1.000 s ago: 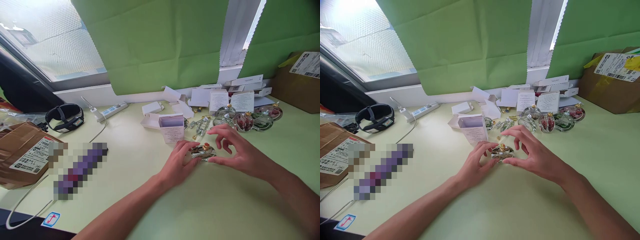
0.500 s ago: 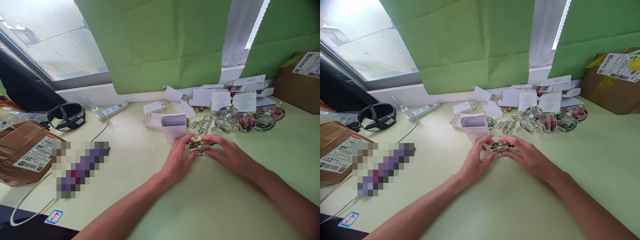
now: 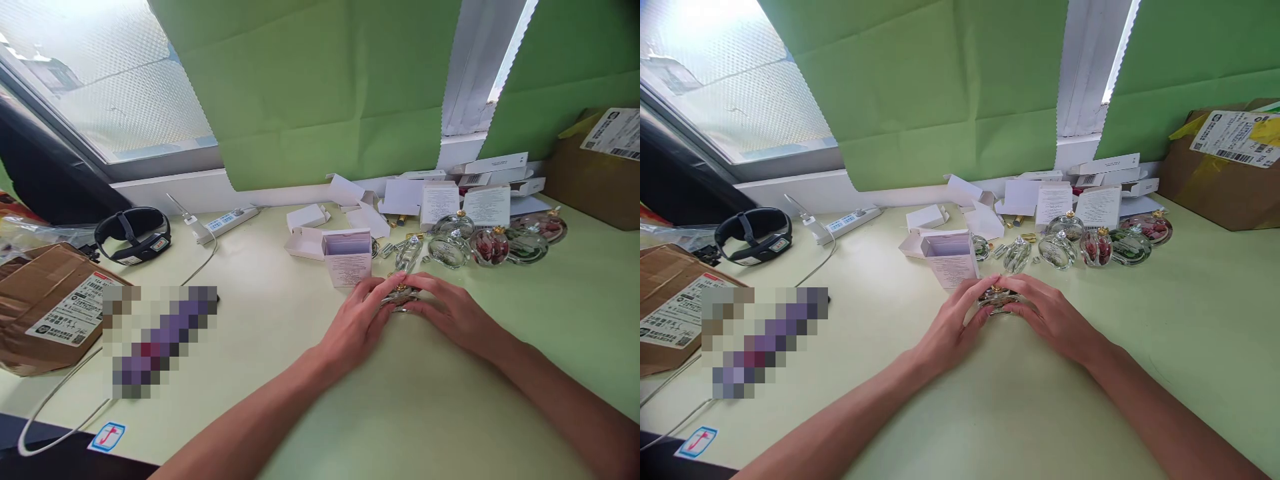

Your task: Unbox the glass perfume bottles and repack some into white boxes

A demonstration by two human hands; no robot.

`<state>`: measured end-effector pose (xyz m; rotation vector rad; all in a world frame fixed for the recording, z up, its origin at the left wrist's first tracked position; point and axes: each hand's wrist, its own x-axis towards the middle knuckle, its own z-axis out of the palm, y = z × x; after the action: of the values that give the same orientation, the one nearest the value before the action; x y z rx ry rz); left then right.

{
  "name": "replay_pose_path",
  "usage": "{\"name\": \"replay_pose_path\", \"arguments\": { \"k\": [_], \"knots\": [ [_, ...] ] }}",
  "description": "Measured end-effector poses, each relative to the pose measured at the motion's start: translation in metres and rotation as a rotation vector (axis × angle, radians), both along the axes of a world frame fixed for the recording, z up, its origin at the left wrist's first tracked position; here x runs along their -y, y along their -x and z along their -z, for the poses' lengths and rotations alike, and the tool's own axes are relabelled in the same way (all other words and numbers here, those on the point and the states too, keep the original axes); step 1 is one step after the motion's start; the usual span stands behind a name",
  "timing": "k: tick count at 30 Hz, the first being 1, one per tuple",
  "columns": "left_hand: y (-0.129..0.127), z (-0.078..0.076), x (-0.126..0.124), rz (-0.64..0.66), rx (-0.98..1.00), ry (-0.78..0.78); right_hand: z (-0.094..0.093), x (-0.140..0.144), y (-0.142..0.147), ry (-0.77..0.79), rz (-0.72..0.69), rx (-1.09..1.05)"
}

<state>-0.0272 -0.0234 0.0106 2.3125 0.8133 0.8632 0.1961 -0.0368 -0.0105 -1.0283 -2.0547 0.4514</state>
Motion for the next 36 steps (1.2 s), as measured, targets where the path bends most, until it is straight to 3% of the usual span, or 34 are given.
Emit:
{"name": "replay_pose_path", "arguments": {
  "k": [26,32,36],
  "knots": [
    [-0.003,0.001,0.005,-0.064,-0.003,-0.044,0.0,0.004,0.007,0.015,0.066,-0.019],
    [0.0,0.002,0.0,-0.264,0.001,-0.041,-0.006,-0.002,-0.015,0.015,0.261,-0.04],
    [0.003,0.004,-0.005,-0.246,-0.073,-0.027,-0.012,-0.006,-0.03,0.006,0.367,-0.088]
  ]
}}
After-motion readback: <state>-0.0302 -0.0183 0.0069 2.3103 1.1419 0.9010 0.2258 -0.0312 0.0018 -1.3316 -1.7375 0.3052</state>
